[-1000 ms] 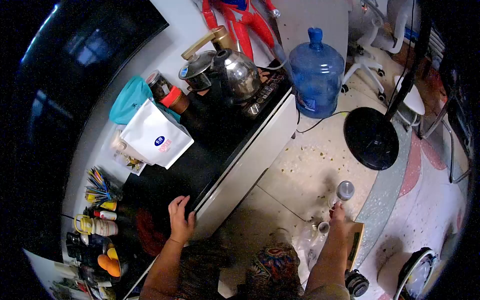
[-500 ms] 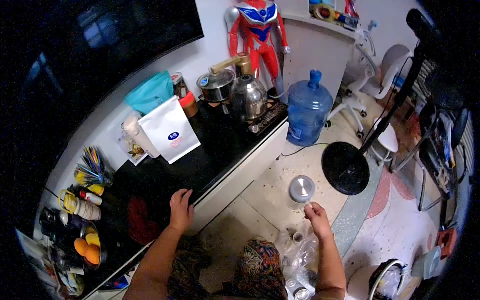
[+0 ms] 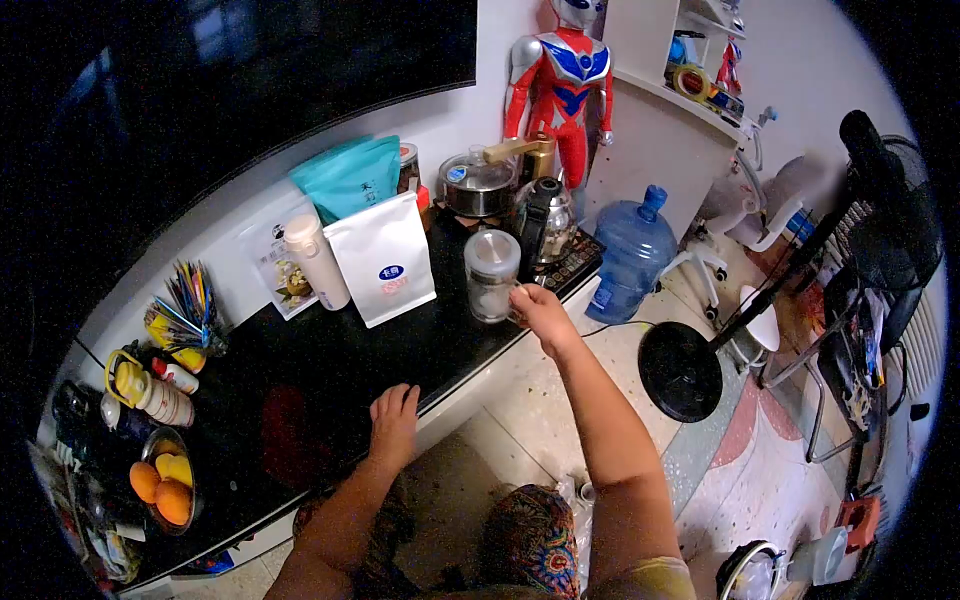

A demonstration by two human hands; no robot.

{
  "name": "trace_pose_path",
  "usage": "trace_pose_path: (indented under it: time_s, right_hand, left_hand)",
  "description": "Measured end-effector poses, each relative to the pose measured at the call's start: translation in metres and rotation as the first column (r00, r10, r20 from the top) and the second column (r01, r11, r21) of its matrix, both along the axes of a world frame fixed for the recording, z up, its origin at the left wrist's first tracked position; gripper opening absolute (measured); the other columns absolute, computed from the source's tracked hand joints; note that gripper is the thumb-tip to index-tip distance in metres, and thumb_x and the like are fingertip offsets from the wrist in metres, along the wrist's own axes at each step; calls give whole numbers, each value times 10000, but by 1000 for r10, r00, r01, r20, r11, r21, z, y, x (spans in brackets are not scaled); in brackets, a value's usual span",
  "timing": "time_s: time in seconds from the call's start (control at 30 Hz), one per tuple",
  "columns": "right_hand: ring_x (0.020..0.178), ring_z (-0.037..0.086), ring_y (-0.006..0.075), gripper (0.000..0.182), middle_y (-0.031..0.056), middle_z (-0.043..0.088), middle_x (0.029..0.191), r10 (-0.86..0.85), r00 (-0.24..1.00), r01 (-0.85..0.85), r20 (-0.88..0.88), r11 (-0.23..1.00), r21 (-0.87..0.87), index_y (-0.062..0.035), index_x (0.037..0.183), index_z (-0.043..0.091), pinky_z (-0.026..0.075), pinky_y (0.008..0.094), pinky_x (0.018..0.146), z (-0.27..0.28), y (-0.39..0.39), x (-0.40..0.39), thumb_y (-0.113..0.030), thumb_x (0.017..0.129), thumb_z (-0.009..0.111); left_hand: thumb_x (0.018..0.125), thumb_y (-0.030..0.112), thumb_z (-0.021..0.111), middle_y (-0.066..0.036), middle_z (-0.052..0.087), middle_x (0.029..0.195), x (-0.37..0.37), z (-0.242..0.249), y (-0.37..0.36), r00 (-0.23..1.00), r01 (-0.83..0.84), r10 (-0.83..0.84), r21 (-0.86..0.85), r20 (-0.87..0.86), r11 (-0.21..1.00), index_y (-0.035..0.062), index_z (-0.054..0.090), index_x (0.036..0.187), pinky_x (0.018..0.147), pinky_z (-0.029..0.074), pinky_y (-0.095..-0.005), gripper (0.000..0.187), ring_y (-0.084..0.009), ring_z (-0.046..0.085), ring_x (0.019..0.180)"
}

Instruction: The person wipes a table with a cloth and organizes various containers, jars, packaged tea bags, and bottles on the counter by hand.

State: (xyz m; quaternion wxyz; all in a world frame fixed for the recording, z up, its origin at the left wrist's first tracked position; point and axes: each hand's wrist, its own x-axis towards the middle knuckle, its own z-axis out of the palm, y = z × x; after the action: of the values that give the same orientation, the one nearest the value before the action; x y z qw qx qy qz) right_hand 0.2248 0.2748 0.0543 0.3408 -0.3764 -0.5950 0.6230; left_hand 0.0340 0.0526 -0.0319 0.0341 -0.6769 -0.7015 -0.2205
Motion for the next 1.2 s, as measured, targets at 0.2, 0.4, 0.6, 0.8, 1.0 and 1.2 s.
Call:
trace_pose_path:
  time_s: [0.2, 0.4, 0.6, 0.8, 1.0, 1.2]
  right_hand:
    - [597, 428, 68, 217, -51, 471, 663, -53, 998, 54, 20, 997, -55, -128, 747, 522, 367, 233, 584, -10, 38, -53, -305, 872, 519]
    - [610, 423, 85, 243, -39, 467, 659, -49, 992, 59, 118, 995, -86, -127, 722, 512, 376, 263, 591, -9, 63, -67, -324, 864, 523]
    - [598, 441, 87, 228, -39, 486, 671, 10, 995, -3, 100, 998, -69, -118, 753, 528, 380, 247, 553, -12, 80, -71, -318, 862, 527]
    - [655, 553, 142, 262, 48, 576, 786, -162, 980, 148, 115, 981, 124, -24, 903, 553, 469, 276, 604, -31, 74, -76, -281, 862, 525]
    - [955, 564, 357, 438, 255, 566, 1031, -332, 909, 165, 253, 843, 512, 74, 1144, 466, 439, 366, 835, -77, 29, -29, -222, 827, 530]
    - [706, 619, 166, 225, 126, 627, 824, -95, 915, -17, 393, 962, 274, 28, 1000, 568, 501, 292, 630, -48, -131, 129, -124, 901, 435]
  left_hand:
    - [721, 11, 503, -124, 432, 1181, 5, 9, -2, 999, -27, 26, -28, -29, 999, 9, 440, 1195, 943, 274, -418, 479, -269, 372, 1145]
    - [734, 21, 502, -122, 442, 1173, 2, 7, -1, 1000, 1, -1, 1, -30, 1000, 6, 451, 1185, 928, 286, -427, 455, -270, 390, 1135]
    - [691, -26, 533, -140, 435, 1166, 2, 2, -1, 999, 25, -24, 9, -30, 1000, 1, 423, 1212, 924, 271, -443, 533, -301, 383, 1122]
    - [696, -29, 540, -144, 442, 1158, 4, -4, 2, 999, 15, -13, 75, -35, 997, 0, 442, 1199, 917, 279, -439, 514, -300, 397, 1109]
    - [750, 11, 500, -125, 451, 1169, 5, 1, 1, 997, -12, 13, 20, -72, 1000, 1, 455, 1189, 937, 278, -432, 441, -284, 394, 1131]
    - [796, 49, 482, -143, 445, 1183, 6, -7, 5, 993, -71, 66, -46, -94, 996, 35, 451, 1195, 927, 289, -454, 401, -311, 386, 1132]
